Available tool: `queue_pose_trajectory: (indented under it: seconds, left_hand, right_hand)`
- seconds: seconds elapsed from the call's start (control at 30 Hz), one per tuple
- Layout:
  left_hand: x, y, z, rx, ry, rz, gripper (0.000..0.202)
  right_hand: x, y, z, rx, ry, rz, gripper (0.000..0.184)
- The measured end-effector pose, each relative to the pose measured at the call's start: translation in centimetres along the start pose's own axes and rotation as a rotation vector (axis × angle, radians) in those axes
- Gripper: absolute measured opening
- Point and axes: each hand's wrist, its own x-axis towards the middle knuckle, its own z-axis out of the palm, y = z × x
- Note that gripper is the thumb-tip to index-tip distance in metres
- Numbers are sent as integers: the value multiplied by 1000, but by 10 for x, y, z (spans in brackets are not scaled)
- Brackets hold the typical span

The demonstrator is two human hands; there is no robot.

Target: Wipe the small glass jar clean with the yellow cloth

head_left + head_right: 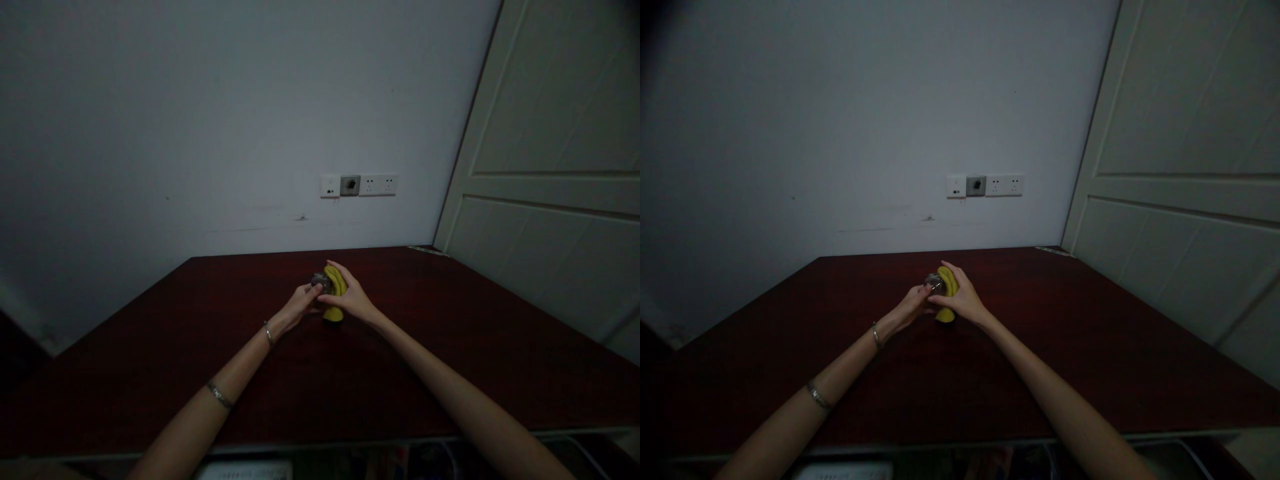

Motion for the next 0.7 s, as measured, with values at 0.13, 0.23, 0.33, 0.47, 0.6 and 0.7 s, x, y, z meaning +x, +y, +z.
queue_pose_trajectory:
  seconds: [0.13,0.23,0.33,0.47,0.6,0.7]
  left_hand:
    - [4,-1,-7,48,-117,58,64]
    - [9,-5,-11,58,-96,147,86]
    - [13,-10,-13,52,-43,176,105]
    - [10,-11,-11,82,-26,192,100]
    - [7,-9,-8,137,-51,173,81]
    - [8,-11,-8,144,-41,162,74]
  right_hand:
    - [4,0,0,110,88,106,80]
    - [8,3,0,182,150,197,77]
    - [10,5,1,196,186,265,74]
    - [8,5,4,163,167,279,74]
    - [5,3,8,161,129,270,72]
    - [4,2,9,149,104,246,68]
